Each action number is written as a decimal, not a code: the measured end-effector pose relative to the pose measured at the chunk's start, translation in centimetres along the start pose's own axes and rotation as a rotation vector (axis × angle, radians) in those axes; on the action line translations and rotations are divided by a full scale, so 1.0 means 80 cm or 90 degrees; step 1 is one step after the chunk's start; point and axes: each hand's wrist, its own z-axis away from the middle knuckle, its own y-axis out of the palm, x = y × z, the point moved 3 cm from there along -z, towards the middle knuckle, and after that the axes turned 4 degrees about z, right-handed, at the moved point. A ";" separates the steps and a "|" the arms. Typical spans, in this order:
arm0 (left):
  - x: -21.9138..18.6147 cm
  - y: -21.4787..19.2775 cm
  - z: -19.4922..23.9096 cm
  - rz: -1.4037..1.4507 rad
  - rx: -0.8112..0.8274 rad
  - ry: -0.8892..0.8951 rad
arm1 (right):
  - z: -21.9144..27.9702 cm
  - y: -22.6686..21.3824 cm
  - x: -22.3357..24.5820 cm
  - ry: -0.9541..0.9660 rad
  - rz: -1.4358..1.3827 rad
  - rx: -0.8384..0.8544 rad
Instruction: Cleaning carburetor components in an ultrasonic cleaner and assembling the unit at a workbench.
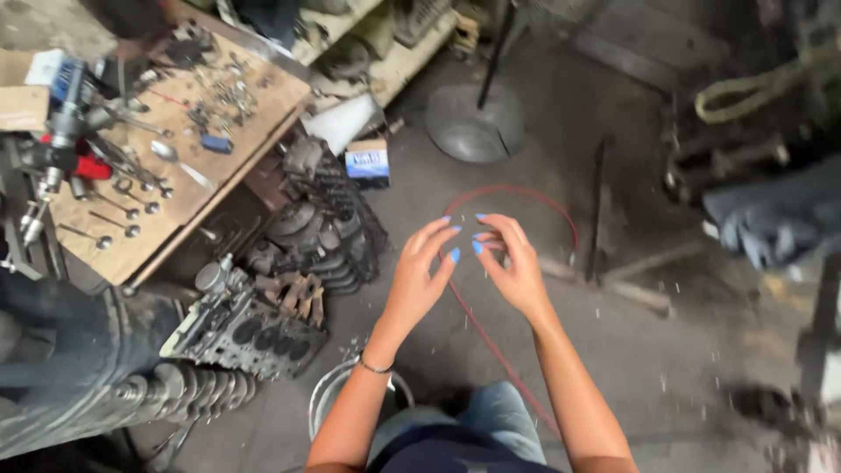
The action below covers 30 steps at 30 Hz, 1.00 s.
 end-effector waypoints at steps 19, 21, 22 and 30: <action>0.092 -0.176 -0.477 -0.307 -0.325 0.118 | -0.661 0.117 0.026 -0.417 -0.131 0.261; 0.110 -0.220 -0.545 -0.361 -0.310 0.139 | -0.732 0.144 0.067 -0.460 -0.129 0.268; 0.124 -0.243 -0.582 -0.376 -0.316 0.130 | -0.779 0.162 0.075 -0.464 -0.144 0.278; 0.181 -0.341 -0.743 -0.371 -0.367 0.177 | -0.997 0.241 0.150 -0.621 -0.133 0.116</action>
